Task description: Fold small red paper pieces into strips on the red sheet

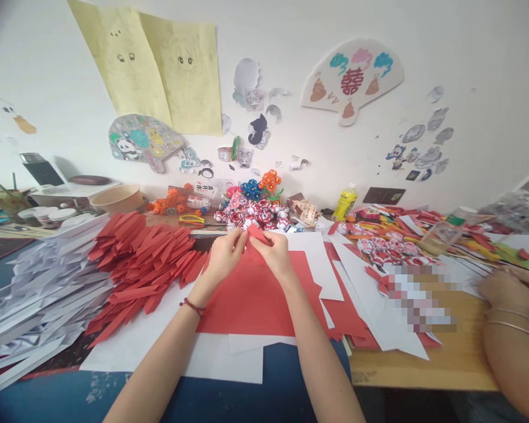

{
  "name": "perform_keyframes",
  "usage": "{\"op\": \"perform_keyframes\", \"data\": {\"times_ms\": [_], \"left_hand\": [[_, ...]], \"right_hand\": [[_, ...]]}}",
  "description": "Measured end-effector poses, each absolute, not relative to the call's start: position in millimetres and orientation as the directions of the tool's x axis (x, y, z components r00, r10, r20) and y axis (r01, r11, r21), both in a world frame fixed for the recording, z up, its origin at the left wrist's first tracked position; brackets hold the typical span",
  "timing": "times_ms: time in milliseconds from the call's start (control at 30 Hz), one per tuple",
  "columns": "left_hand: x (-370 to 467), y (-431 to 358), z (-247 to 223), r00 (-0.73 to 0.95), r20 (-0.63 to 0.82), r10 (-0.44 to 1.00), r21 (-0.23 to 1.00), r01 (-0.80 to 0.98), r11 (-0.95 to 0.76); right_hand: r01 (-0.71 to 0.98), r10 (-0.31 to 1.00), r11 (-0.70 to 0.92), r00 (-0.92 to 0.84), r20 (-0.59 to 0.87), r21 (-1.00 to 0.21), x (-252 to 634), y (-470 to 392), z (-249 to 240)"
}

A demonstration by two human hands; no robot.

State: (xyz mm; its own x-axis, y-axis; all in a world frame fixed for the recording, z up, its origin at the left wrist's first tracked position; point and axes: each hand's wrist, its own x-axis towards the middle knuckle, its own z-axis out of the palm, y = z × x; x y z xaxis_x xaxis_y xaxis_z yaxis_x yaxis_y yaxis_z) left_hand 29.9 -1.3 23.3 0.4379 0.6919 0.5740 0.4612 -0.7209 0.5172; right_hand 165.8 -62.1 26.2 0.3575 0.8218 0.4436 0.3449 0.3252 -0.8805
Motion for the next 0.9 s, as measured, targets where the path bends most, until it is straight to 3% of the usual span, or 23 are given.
{"op": "perform_keyframes", "data": {"times_ms": [367,767,900], "left_hand": [[31.0,1.1,21.9,0.425,0.672,0.606,0.545,0.27,-0.794],[30.1,2.1,25.1,0.425,0.527,0.736,0.707,0.262,-0.657],[27.9,3.4,27.4,0.395,0.558,0.73,0.699,0.251,-0.67]], "right_hand": [[0.252,0.843,0.37,0.314,0.437,-0.894,161.8,-65.1,29.6],[0.267,0.879,0.329,0.264,0.397,-0.906,169.9,-63.2,26.4],[0.283,0.884,0.336,0.234,0.405,-0.898,170.2,-60.5,24.0]]}}
